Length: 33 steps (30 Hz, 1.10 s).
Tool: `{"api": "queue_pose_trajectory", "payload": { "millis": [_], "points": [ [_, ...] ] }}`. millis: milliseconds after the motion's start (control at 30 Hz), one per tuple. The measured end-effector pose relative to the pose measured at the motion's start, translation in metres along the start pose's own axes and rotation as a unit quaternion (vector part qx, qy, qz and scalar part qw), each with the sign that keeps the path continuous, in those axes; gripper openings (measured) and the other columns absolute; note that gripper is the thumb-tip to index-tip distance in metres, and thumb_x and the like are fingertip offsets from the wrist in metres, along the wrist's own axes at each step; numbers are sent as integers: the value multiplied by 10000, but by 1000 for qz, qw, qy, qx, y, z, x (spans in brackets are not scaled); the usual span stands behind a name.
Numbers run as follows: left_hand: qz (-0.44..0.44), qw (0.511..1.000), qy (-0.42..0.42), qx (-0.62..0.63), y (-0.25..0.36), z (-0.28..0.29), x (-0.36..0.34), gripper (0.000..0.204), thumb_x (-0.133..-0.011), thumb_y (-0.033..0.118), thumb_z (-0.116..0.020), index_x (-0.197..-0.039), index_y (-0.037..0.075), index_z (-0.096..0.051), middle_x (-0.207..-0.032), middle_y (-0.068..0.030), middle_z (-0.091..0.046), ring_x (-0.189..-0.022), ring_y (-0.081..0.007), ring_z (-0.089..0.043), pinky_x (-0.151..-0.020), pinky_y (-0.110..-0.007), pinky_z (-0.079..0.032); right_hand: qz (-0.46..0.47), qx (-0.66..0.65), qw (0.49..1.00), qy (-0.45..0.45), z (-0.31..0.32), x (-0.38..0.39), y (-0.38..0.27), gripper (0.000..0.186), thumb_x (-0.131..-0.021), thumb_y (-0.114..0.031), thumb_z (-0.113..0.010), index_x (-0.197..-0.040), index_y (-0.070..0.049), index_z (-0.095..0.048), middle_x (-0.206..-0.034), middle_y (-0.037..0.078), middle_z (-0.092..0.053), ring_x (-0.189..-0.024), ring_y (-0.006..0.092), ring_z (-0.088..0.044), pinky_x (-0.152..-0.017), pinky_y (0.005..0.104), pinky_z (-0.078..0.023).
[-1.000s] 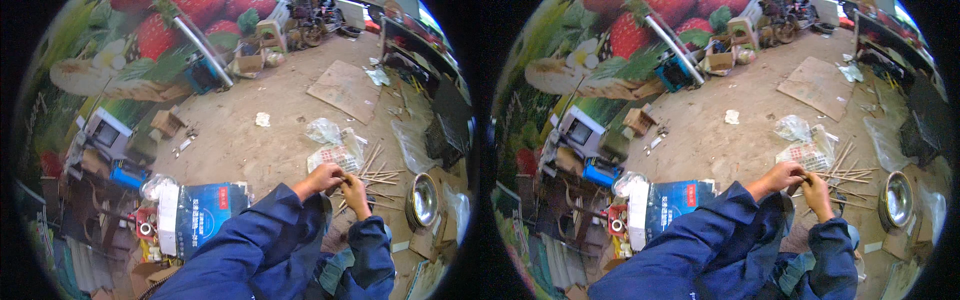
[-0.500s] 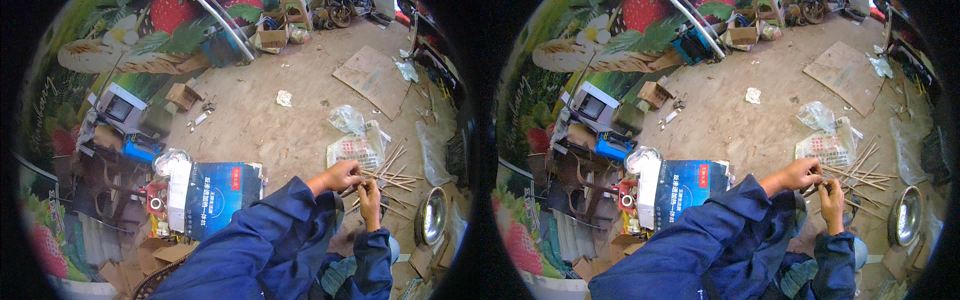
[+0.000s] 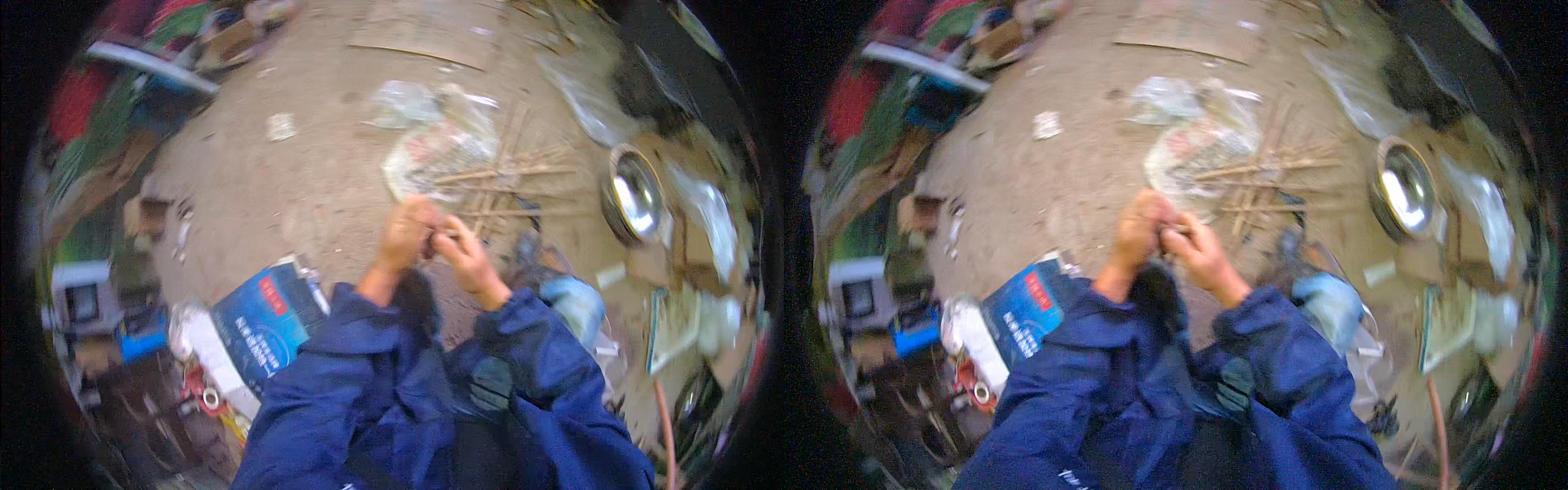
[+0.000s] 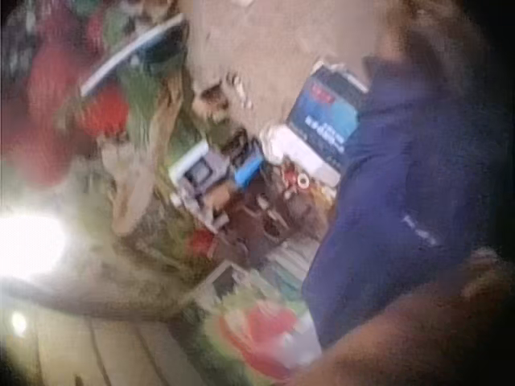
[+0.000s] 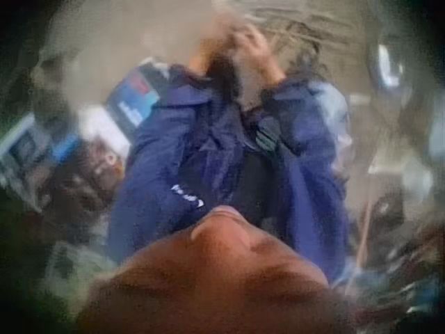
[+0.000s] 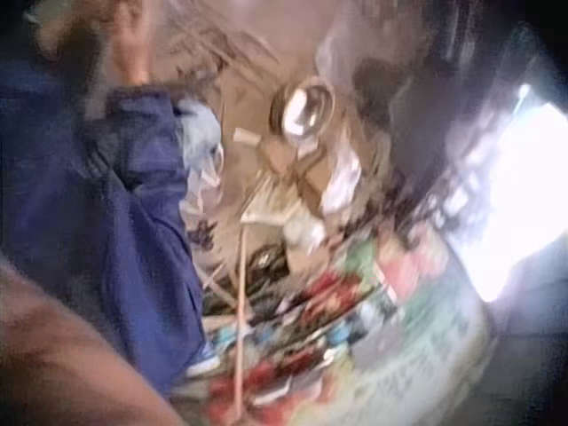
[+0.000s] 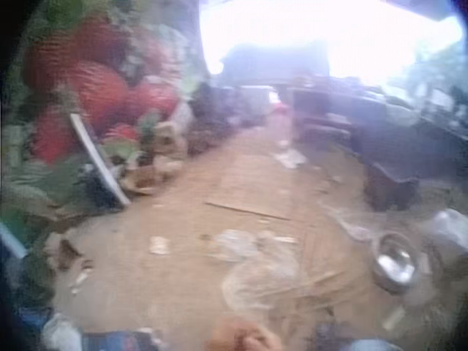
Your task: The person sits on the floor and uses a knife to sharpen thin wooden sticks one by one. They hold each stick with the left hand and scrape the blade along its length with the right hand, then place the finished stick into a growing pile. The person repeats this process for multiple sticks and gathers them at the end.
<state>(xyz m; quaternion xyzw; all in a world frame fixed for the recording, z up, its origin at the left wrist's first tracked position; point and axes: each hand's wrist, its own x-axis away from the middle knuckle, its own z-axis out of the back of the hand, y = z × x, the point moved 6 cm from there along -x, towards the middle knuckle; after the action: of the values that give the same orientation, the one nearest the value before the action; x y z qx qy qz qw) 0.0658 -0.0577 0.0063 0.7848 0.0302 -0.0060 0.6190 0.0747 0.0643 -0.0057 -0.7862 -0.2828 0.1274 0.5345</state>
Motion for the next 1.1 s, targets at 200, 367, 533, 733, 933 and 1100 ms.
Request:
{"api": "queue_pose_trajectory", "payload": {
  "millis": [200, 367, 533, 733, 933, 1100],
  "points": [
    [57, 997, 48, 14, -20, -41, -29, 313, -1038, 245, -492, -768, 89, -473, -645, 22, -461, -575, -55, -407, -526, -233, -355, 81, 24, 994, 64, 44, 1, -11, 456, -1041, -449, -495, -855, -43, -590, -752, 3, -547, -666, 96, -475, -613, 260, -411],
    [16, 993, 88, -79, -33, -55, -41, 358, -1043, 245, -464, -713, 116, -408, -612, 31, -399, -548, -63, -366, -490, -243, -315, 69, 19, 986, 148, 69, -8, 2, 574, -1053, -505, -425, -743, -38, -551, -672, 12, -501, -624, 116, -448, -575, 288, -379],
    [-13, 987, 149, -54, -42, -56, -43, 355, -1034, 244, -506, -724, 80, -444, -604, 32, -454, -567, -51, -406, -502, -252, -343, 96, 87, 958, 257, 77, -16, -6, 611, -1054, -516, -413, -703, -29, -531, -628, 11, -493, -606, 126, -439, -560, 311, -381],
    [-27, 986, 143, -76, -55, -68, -49, 350, -1025, 259, -517, -734, 70, -467, -613, 23, -473, -579, -57, -419, -514, -249, -351, 120, 74, 940, 311, 95, -18, 1, 618, -1053, -543, -379, -674, -67, -482, -609, -10, -460, -565, 98, -411, -519, 287, -339],
    [-75, 969, 188, -140, -47, -49, -57, 354, -1024, 287, -504, -733, 87, -477, -632, 21, -479, -581, -75, -435, -529, -255, -367, 113, 16, 926, 361, 122, 7, 6, 597, -1060, -564, -314, -650, -134, -375, -573, -21, -355, -505, 103, -360, -467, 286, -269],
    [-49, 961, 255, -96, -14, 30, -75, 330, -1029, 294, -469, -758, 105, -463, -645, 23, -453, -570, -89, -429, -528, -248, -357, 70, -20, 852, 519, 191, 42, -37, 553, -1059, -568, -323, -694, -159, -397, -578, -48, -338, -492, 80, -328, -457, 268, -279]
  ]
}}
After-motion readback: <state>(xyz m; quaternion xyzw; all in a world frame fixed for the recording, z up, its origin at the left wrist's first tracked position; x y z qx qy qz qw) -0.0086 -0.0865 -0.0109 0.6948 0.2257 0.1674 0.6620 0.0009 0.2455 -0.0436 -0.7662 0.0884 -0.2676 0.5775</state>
